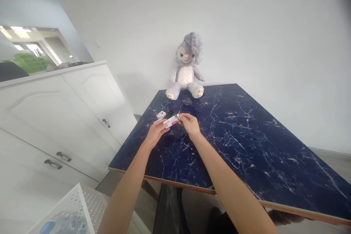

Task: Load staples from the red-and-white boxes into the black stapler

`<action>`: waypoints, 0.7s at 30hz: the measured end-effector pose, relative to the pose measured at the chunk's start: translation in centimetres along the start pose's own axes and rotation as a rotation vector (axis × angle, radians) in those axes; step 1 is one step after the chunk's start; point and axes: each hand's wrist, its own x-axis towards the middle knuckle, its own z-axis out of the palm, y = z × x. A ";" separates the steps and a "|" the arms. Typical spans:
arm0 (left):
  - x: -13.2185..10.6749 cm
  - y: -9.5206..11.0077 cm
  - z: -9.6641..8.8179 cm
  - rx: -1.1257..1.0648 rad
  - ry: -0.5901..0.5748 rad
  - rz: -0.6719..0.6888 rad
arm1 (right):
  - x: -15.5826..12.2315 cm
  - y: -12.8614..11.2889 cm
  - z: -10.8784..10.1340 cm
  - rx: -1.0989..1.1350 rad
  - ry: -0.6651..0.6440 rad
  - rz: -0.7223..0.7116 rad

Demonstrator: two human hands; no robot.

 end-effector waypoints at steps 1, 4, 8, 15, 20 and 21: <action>0.0 -0.1 0.0 0.012 0.014 0.002 | 0.0 0.0 0.0 -0.004 -0.014 -0.014; -0.1 -0.2 0.1 0.042 -0.002 0.004 | 0.0 0.3 -0.1 -0.040 -0.038 -0.065; -0.3 -0.3 0.1 0.109 -0.041 0.017 | 0.0 0.6 -0.5 -0.226 -0.028 -0.133; -0.5 -0.4 0.1 0.145 -0.052 0.040 | -0.8 -0.2 -0.6 -0.403 -0.021 -0.212; -0.3 -0.4 -0.2 0.138 -0.029 0.065 | -1.5 -0.9 -0.1 -0.394 -0.097 -0.250; -0.3 -0.5 -0.2 0.131 -0.027 0.068 | -1.6 -1.0 0.0 -0.406 -0.115 -0.276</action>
